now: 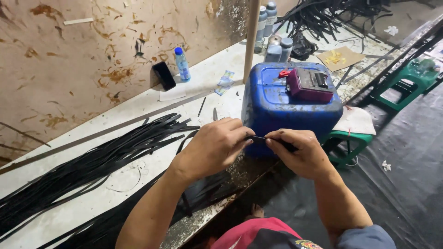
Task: The person picks up black rubber strips from a table, runs them through a small manual device on a blue container, and then hangs the processed strips on a wall rack using clothespins. The person repeats this process for multiple strips.
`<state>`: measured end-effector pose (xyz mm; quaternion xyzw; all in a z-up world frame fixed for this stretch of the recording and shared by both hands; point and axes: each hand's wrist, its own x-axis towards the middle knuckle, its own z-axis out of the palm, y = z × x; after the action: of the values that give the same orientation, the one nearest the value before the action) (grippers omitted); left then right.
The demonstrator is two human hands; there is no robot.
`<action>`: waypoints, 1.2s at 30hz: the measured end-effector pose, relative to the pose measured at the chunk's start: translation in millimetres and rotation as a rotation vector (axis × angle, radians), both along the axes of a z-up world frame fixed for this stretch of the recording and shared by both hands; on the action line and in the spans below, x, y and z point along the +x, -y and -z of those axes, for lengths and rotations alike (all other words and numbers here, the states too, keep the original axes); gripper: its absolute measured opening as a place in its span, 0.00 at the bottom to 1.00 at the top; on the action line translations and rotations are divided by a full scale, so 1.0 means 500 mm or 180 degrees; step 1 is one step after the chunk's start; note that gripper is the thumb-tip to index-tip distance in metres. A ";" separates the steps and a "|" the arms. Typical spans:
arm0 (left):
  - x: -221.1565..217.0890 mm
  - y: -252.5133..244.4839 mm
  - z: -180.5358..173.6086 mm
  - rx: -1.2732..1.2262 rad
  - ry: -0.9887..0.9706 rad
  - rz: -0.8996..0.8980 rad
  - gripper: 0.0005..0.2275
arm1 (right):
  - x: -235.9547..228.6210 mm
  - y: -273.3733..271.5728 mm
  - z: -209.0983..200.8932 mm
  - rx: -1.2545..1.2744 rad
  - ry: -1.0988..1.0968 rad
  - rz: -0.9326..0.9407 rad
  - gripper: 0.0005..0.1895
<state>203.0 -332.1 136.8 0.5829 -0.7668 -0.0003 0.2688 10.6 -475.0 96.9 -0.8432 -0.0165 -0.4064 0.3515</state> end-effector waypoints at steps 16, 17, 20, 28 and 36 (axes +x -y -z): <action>-0.009 0.266 0.030 -0.0168 0.0094 0.0114 0.05 | -0.059 0.265 0.057 -0.0522 0.0025 0.0416 0.03; -0.015 0.280 0.030 -0.0147 0.0078 0.0113 0.05 | -0.060 0.277 0.061 -0.0502 0.0008 0.0414 0.03; -0.039 0.323 0.032 -0.0162 0.0081 0.0153 0.06 | -0.062 0.303 0.064 -0.0521 0.0037 0.0447 0.04; -0.004 0.346 -0.045 -0.0066 0.0057 0.0276 0.03 | -0.147 0.393 0.052 -0.0289 -0.0848 0.0647 0.06; -0.026 0.427 -0.018 0.0111 0.0328 0.0502 0.05 | -0.113 0.407 -0.003 -0.0505 -0.0742 0.0502 0.06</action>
<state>190.1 -545.6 145.8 0.5246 -0.8230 -0.0049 0.2180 -46.1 -678.5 98.5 -0.9085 0.0585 -0.3294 0.2503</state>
